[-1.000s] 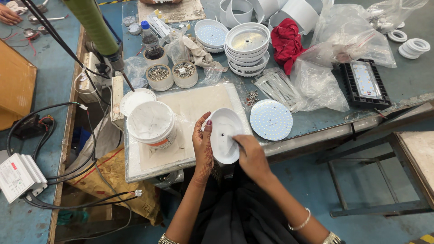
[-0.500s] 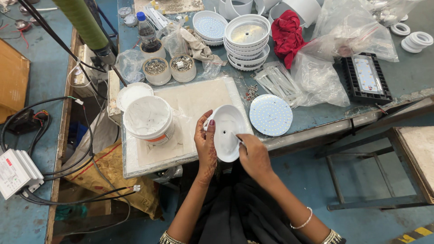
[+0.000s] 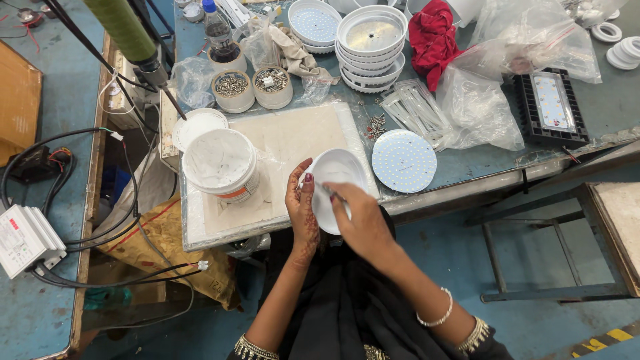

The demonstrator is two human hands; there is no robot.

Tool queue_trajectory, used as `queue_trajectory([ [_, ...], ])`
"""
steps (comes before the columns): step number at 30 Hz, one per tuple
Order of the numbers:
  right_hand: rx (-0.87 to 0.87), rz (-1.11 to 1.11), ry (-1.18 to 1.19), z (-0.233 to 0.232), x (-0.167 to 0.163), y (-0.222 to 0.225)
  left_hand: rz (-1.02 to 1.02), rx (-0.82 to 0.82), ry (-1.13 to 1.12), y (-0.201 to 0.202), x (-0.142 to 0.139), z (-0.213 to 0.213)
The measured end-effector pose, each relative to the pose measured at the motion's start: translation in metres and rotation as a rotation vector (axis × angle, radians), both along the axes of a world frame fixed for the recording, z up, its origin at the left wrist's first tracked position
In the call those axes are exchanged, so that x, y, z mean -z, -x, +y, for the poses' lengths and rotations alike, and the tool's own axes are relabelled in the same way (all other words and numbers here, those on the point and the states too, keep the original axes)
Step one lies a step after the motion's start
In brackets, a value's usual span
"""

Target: The person repeatedly picks up white circular plastic light housings, applies a white paste from a bucket using a small tool, and places them on the table. The person handles the housings one at a time and stacks them after applying the paste.

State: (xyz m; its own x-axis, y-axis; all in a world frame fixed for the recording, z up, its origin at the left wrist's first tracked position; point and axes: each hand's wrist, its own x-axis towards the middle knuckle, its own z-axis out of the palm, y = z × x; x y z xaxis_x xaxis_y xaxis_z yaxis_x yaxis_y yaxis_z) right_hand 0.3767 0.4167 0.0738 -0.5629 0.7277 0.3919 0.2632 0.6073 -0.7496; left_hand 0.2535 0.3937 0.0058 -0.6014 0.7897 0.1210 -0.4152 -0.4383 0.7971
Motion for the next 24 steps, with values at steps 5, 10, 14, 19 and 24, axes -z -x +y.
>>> queue_trajectory([
  [5, -0.151, -0.038, -0.235, 0.007, 0.003, 0.001, -0.038, 0.069, 0.05, 0.012, 0.0, 0.004],
  [10, -0.311, -0.108, -0.438, 0.001, 0.023, -0.017, 0.012, 0.08, 0.108, 0.026, 0.003, 0.014],
  [14, -0.377, -0.224, -0.533, 0.016, 0.036, -0.049, -0.068, 0.163, 0.09, 0.03, 0.005, 0.017],
  [19, -0.261, -0.184, -0.375, 0.038, 0.046, -0.074, -0.068, 0.155, 0.077, 0.026, 0.003, 0.02],
  [24, 0.102, 0.056, 0.098, 0.039, 0.057, -0.061, -0.05, 0.1, 0.089, 0.01, -0.001, 0.02],
])
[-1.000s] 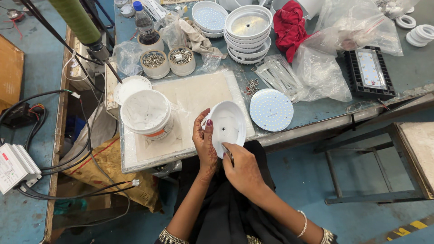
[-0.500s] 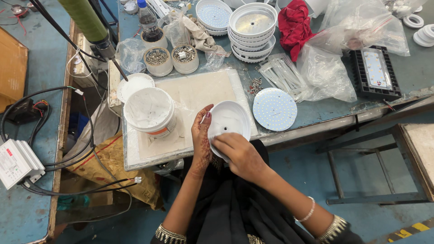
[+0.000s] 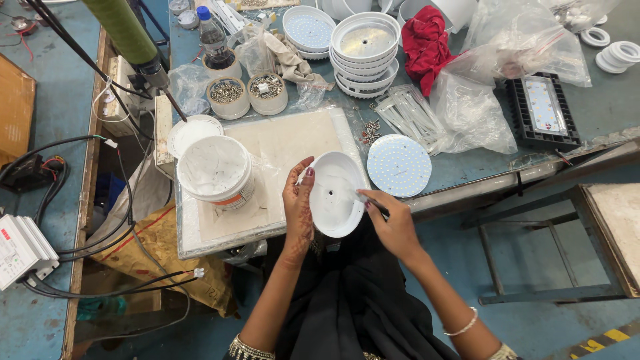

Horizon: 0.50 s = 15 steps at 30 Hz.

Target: The person repeatedly picks up white circular plastic light housings, applies a white paste from a bucket using a small tool, and places them on the table. The person handles the housings one at a time and stacks them after applying the paste.

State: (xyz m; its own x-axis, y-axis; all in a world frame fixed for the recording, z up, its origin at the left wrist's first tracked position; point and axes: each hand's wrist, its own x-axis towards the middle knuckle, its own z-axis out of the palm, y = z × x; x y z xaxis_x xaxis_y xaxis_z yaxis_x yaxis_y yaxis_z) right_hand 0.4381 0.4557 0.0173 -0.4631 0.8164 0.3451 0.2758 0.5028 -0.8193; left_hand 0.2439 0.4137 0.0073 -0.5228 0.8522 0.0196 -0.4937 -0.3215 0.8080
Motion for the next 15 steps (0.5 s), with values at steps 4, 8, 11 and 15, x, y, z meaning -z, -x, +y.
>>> queue_trajectory([
  [4, 0.215, 0.009, 0.063, -0.01, 0.008, 0.028, 0.072, -0.061, -0.015, -0.012, -0.003, -0.004],
  [8, 0.224, -0.168, -0.142, -0.04, 0.003, 0.045, 0.155, -0.149, 0.017, -0.021, -0.009, -0.008],
  [11, 0.159, -0.181, -0.096, -0.066, -0.011, 0.043, 0.176, -0.188, 0.024, -0.026, -0.015, -0.011],
  [15, 0.098, -0.007, 0.066, -0.072, -0.025, 0.035, 0.2, -0.209, 0.044, -0.029, -0.019, -0.016],
])
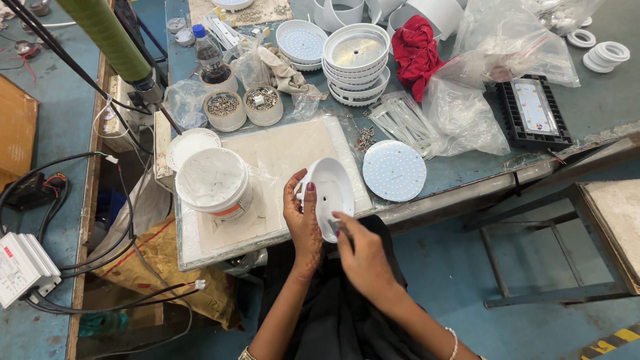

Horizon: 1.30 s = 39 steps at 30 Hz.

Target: The person repeatedly picks up white circular plastic light housings, applies a white paste from a bucket using a small tool, and places them on the table. The person handles the housings one at a time and stacks them after applying the paste.

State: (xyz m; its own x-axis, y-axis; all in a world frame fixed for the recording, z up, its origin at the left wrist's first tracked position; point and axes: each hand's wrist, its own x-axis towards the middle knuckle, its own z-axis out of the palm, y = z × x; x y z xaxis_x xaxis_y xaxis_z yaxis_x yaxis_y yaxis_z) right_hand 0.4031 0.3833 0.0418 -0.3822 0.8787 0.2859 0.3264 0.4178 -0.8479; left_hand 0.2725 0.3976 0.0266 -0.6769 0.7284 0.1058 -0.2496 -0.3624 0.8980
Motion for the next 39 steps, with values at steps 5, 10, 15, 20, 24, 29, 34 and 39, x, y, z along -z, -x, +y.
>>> queue_trajectory([
  [5, 0.216, -0.023, -0.015, 0.05, 0.008, 0.011, 0.032, -0.042, -0.054, -0.01, 0.001, -0.004],
  [10, 0.217, -0.108, -0.136, 0.066, 0.025, 0.034, 0.096, -0.05, -0.061, -0.018, 0.005, -0.009],
  [15, 0.097, -0.201, -0.081, 0.048, 0.021, 0.025, 0.059, -0.028, -0.036, -0.015, 0.008, -0.009],
  [20, 0.047, -0.213, 0.012, 0.038, 0.018, -0.002, 0.121, -0.051, -0.055, -0.015, 0.009, -0.01],
  [24, 0.228, -0.218, -0.101, 0.065, 0.018, -0.002, 0.148, -0.072, -0.068, -0.014, 0.01, -0.013],
  [29, 0.206, -0.147, 0.046, 0.086, -0.001, 0.023, 0.096, -0.04, -0.045, -0.016, 0.01, -0.016],
  [34, 0.096, -0.119, -0.046, 0.077, -0.03, 0.041, 0.14, -0.065, -0.044, -0.015, 0.012, -0.018],
  [39, -0.044, 0.05, -0.161, 0.052, -0.027, 0.026, 0.078, -0.061, -0.054, -0.009, 0.014, -0.016],
])
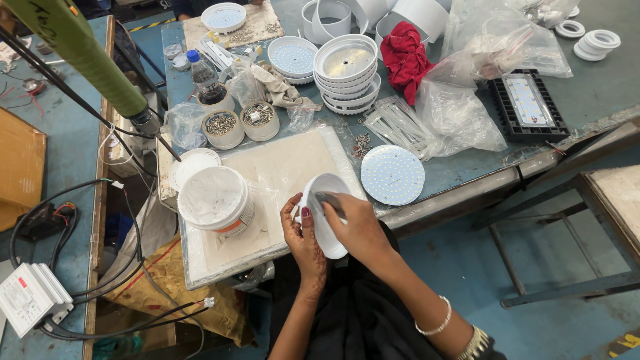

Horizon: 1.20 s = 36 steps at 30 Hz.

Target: The person repeatedly picks up white circular plastic light housings, applies a white paste from a bucket using a small tool, and places them on the table. The person handles the housings one at a time and stacks them after applying the paste.

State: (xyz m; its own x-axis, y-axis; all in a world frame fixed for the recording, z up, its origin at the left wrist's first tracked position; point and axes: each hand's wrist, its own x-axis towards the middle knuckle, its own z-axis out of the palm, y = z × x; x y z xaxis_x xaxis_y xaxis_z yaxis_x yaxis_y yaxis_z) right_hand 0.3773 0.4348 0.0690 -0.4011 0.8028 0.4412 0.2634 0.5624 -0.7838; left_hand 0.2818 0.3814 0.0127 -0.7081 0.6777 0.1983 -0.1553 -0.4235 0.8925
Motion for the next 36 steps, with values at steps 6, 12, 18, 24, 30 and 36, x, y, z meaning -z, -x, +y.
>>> queue_trajectory([
  [6, 0.233, -0.193, 0.116, 0.02, 0.032, -0.016, -0.037, -0.021, 0.021, -0.001, 0.0, 0.003],
  [12, 0.241, -0.249, 0.108, 0.035, 0.033, 0.005, 0.011, 0.003, 0.028, -0.004, -0.004, 0.001],
  [18, 0.017, -0.158, -0.022, 0.023, -0.001, 0.013, -0.002, 0.017, 0.1, 0.0, -0.002, 0.004],
  [24, -0.273, -0.155, -0.314, -0.007, -0.007, -0.006, -0.219, 0.132, -0.003, 0.017, -0.005, 0.019],
  [30, -0.272, -0.126, -0.222, 0.006, 0.016, -0.039, 0.123, 0.194, -0.175, 0.052, 0.01, 0.037],
  [36, 0.14, 0.067, 0.248, 0.059, 0.042, -0.107, -0.368, 0.358, 0.164, 0.12, 0.061, 0.093],
])
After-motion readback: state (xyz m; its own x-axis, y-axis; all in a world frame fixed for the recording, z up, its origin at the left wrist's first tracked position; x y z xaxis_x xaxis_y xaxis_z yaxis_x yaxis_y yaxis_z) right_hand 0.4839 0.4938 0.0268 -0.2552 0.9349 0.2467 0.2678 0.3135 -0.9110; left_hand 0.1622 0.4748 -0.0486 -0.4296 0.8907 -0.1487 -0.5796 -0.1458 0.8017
